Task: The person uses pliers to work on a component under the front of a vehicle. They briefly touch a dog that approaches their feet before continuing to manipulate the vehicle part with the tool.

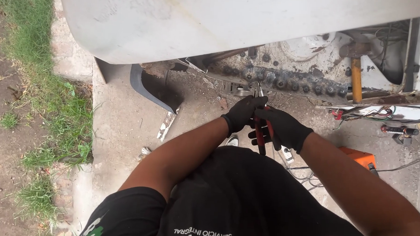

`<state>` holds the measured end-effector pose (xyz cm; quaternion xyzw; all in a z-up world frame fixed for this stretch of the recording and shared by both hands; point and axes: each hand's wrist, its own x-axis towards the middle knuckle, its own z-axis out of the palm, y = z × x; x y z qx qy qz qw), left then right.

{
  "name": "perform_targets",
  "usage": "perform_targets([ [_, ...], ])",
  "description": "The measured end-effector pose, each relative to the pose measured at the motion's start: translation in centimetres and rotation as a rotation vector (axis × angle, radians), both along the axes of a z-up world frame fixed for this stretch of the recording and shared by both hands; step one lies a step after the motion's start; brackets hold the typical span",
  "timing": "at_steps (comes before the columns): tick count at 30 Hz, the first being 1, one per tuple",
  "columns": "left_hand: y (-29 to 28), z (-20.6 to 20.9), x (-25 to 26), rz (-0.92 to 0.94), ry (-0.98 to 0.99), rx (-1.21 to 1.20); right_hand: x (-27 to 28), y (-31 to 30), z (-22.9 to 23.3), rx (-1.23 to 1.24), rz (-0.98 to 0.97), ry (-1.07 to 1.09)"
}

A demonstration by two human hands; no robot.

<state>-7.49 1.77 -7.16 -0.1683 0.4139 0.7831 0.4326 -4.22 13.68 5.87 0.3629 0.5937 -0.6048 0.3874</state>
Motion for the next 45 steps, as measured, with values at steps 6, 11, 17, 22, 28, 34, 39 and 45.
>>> perform_targets([
  [6, 0.1, 1.5, 0.1, 0.093, -0.031, 0.091, -0.1, 0.7, -0.7, -0.013, -0.002, -0.014],
  [11, 0.9, -0.9, 0.0, 0.142, -0.054, 0.158, -0.2, 0.7, 0.0, -0.008, 0.024, -0.008],
  [17, 0.2, -1.6, -0.1, 0.092, 0.01, 0.104, 0.5, 0.2, -0.9, -0.069, -0.016, -0.022],
  [22, 0.3, -1.9, -0.3, 0.11, 0.001, 0.11, 0.5, 0.2, -1.4, -0.062, -0.053, -0.008],
  [28, 1.5, -2.3, -0.8, 0.172, -0.02, 0.15, 1.3, 2.7, -7.3, -0.019, -0.119, 0.026],
  [34, 1.3, -2.4, 0.0, 0.192, -0.068, 0.238, 0.8, -0.7, 0.1, -0.008, -0.084, 0.037],
  [39, 1.0, -1.3, 0.2, 0.237, -0.071, 0.295, 1.3, 1.2, -3.3, 0.002, -0.111, 0.037],
  [45, 2.0, -8.2, -0.8, -0.173, 0.836, 0.027, -2.1, 4.3, -4.8, -0.081, -0.099, 0.008],
])
